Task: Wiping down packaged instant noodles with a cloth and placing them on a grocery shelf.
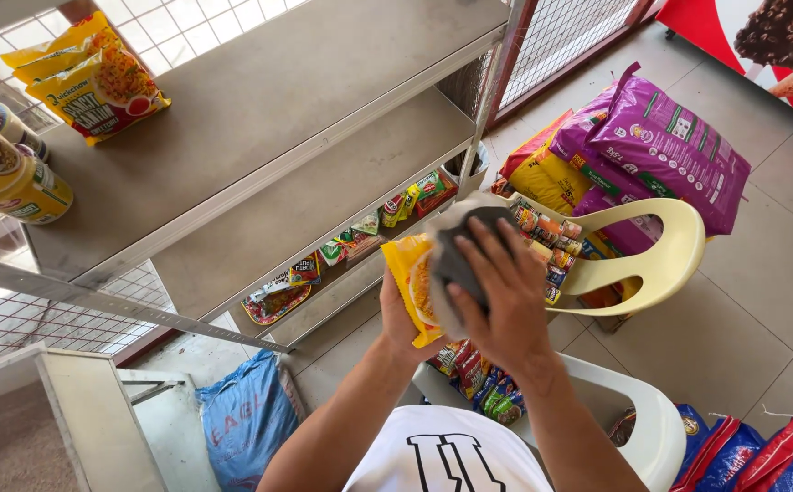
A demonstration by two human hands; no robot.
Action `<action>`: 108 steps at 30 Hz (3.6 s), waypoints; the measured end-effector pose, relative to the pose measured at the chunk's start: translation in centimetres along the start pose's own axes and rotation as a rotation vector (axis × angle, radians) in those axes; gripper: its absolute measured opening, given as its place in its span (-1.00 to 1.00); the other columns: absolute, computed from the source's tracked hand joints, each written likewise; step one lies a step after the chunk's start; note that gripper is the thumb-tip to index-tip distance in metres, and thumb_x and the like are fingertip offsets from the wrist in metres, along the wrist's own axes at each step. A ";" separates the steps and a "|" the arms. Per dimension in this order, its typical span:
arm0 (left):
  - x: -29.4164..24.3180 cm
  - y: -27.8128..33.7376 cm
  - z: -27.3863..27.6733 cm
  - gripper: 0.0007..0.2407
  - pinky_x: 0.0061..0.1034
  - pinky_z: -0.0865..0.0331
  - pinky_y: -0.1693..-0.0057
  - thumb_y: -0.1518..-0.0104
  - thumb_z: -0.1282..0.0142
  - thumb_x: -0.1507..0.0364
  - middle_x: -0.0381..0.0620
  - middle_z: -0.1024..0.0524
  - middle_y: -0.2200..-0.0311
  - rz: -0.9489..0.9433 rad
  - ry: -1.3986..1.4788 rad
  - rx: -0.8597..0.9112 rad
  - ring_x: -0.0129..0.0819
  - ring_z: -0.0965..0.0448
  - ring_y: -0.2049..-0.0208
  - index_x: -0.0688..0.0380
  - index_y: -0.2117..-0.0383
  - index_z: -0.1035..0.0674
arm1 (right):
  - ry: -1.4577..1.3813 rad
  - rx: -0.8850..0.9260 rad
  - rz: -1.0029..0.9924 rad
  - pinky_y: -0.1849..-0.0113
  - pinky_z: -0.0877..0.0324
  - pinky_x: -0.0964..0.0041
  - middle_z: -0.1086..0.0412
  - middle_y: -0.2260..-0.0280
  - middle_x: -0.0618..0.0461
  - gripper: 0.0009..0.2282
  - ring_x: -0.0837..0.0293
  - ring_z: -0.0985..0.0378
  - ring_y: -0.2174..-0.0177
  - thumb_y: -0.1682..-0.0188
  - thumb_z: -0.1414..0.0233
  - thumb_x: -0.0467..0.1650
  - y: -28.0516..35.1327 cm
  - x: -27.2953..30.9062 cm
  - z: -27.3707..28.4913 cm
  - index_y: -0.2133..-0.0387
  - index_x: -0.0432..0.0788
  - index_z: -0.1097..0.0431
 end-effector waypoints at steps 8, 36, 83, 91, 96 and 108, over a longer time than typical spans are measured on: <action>-0.5 1.1 1.4 -0.36 -0.15 -0.25 -0.44 -0.40 0.35 -0.16 0.03 -0.37 -0.29 0.076 0.280 0.042 -0.04 -0.39 -0.29 0.07 -0.36 -0.33 | -0.022 0.103 0.478 -0.27 0.08 -0.26 -0.22 -0.29 0.04 -0.54 -0.16 -0.17 -0.30 0.02 -0.09 -0.09 3.1 4.4 -0.7 -0.13 0.07 -0.41; -1.2 4.0 -1.3 -0.31 -0.11 -0.27 -0.38 -0.31 0.34 -0.20 0.05 -0.37 -0.29 0.074 0.034 -0.056 -0.03 -0.41 -0.26 0.07 -0.35 -0.33 | 0.015 -0.027 -0.034 -0.28 -0.13 -0.19 -0.27 -0.29 -0.13 -0.53 -0.24 -0.21 -0.30 -0.04 -0.12 -0.19 2.2 4.6 -0.4 -0.17 -0.17 -0.39; -7.9 10.5 0.3 -0.57 -0.20 -0.46 -0.20 -0.26 0.12 0.15 0.08 -0.56 -0.02 0.450 -0.120 -0.137 -0.09 -0.58 -0.03 0.15 -0.14 -0.47 | 0.236 -0.050 0.119 -0.23 0.01 -0.22 -0.28 -0.25 -0.08 -0.49 -0.20 -0.18 -0.28 -0.02 -0.01 -0.05 6.8 16.5 -8.2 -0.14 -0.05 -0.40; -5.6 9.5 3.7 -0.52 -0.23 -0.40 -0.28 -0.37 0.17 0.14 0.04 -0.50 -0.18 0.435 -0.142 -0.053 -0.15 -0.55 -0.14 0.17 -0.30 -0.41 | 0.119 -0.163 -0.302 -0.29 -0.14 -0.06 -0.32 -0.26 -0.11 -0.54 -0.22 -0.28 -0.28 -0.09 -0.03 -0.23 5.9 9.3 -3.9 -0.20 -0.25 -0.35; -3.9 7.7 4.3 -0.53 -0.21 -0.41 -0.28 -0.39 0.19 0.11 0.07 -0.50 -0.14 0.414 0.027 -0.032 -0.10 -0.55 -0.11 0.16 -0.27 -0.41 | 0.168 -0.161 -0.080 -0.24 -0.04 -0.23 -0.22 -0.28 -0.18 -0.45 -0.31 -0.15 -0.28 -0.03 -0.03 -0.17 4.8 13.6 -4.8 -0.20 -0.28 -0.30; -1.9 5.5 1.3 -0.48 -0.18 -0.31 -0.37 -0.38 0.24 0.04 0.04 -0.45 -0.22 0.247 -0.017 -0.038 -0.11 -0.45 -0.23 0.14 -0.30 -0.38 | 0.105 -0.085 -0.180 -0.27 -0.12 -0.09 -0.28 -0.26 -0.08 -0.54 -0.23 -0.23 -0.27 -0.02 -0.06 -0.24 5.7 5.3 -2.5 -0.18 -0.18 -0.36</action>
Point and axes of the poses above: each hand's wrist, its own y-axis away from the middle knuckle, its own z-axis out of the back of the hand, x = y × z, the point moved 7 cm from there along -y, towards the middle knuckle
